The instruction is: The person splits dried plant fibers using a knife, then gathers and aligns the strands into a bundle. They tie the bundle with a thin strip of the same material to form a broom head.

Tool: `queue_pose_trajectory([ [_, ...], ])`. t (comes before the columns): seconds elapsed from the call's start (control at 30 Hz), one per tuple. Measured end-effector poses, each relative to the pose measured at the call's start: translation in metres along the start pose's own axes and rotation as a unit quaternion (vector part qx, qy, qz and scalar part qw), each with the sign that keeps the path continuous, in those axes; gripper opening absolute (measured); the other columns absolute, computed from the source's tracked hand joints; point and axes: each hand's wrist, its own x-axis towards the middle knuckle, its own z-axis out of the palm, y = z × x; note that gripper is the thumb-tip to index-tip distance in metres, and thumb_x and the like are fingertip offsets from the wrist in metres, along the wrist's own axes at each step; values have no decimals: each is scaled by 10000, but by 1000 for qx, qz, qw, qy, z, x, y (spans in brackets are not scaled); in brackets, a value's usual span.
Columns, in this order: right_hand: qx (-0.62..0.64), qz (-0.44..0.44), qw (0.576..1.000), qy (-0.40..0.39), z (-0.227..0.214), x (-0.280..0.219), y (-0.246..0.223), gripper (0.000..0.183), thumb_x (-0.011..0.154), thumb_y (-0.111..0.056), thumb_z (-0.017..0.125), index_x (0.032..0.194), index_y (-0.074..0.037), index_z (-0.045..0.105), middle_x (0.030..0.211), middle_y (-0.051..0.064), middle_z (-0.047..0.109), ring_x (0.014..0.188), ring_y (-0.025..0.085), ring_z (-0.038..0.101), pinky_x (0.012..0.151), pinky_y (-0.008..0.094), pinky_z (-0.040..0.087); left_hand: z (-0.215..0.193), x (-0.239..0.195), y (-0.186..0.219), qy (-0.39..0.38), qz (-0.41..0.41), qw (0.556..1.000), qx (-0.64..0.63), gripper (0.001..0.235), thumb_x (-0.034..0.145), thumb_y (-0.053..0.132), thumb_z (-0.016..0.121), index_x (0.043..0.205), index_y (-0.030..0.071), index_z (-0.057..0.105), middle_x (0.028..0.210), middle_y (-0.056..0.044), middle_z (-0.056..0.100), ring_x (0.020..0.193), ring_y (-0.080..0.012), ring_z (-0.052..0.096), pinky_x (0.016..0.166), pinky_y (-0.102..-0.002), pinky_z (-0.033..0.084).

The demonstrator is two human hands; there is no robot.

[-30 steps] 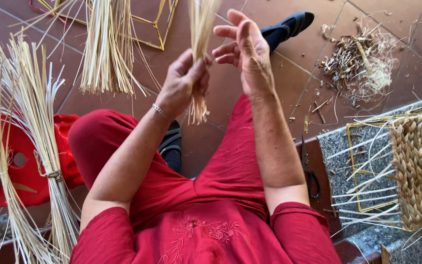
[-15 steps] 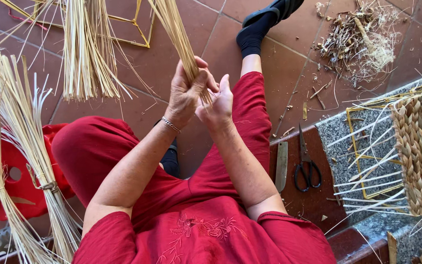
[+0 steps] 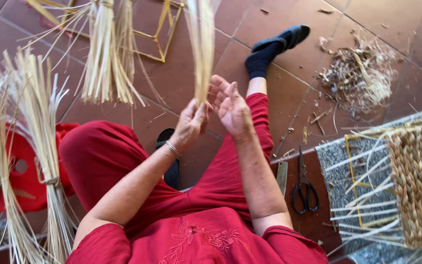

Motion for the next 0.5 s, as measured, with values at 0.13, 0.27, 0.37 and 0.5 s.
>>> queue_pose_trajectory([
  [0.13,29,46,999,2,4,4,-11,603,1044,-507,385,1446,-63,461,1292,194,624,1126,313,631,1002,486,520,4,-32,-27,9,-72,994,83,408,1108,394,375,966,96,614,653,43,482,532,-67,463,465,-251,417],
  [0.27,110,54,993,0,17,9,5,379,1172,-360,478,1407,-67,529,785,-7,458,685,145,429,676,338,441,2,-35,-34,45,-66,977,199,483,1068,427,446,850,78,699,727,-22,676,695,-92,617,665,-295,522],
  [0.37,26,17,997,74,12,-1,11,268,1146,-342,474,1142,-98,584,686,-45,291,543,94,234,512,280,250,8,-47,-21,18,-123,970,207,537,1081,495,468,882,54,701,753,-94,649,714,-156,573,689,-364,511],
  [0.5,19,25,999,32,15,11,2,324,1181,-358,456,966,-147,576,645,-57,255,511,77,179,489,269,196,1,-82,30,14,-23,972,232,415,1010,425,526,1210,72,614,931,-134,691,884,-263,662,809,-416,514],
])
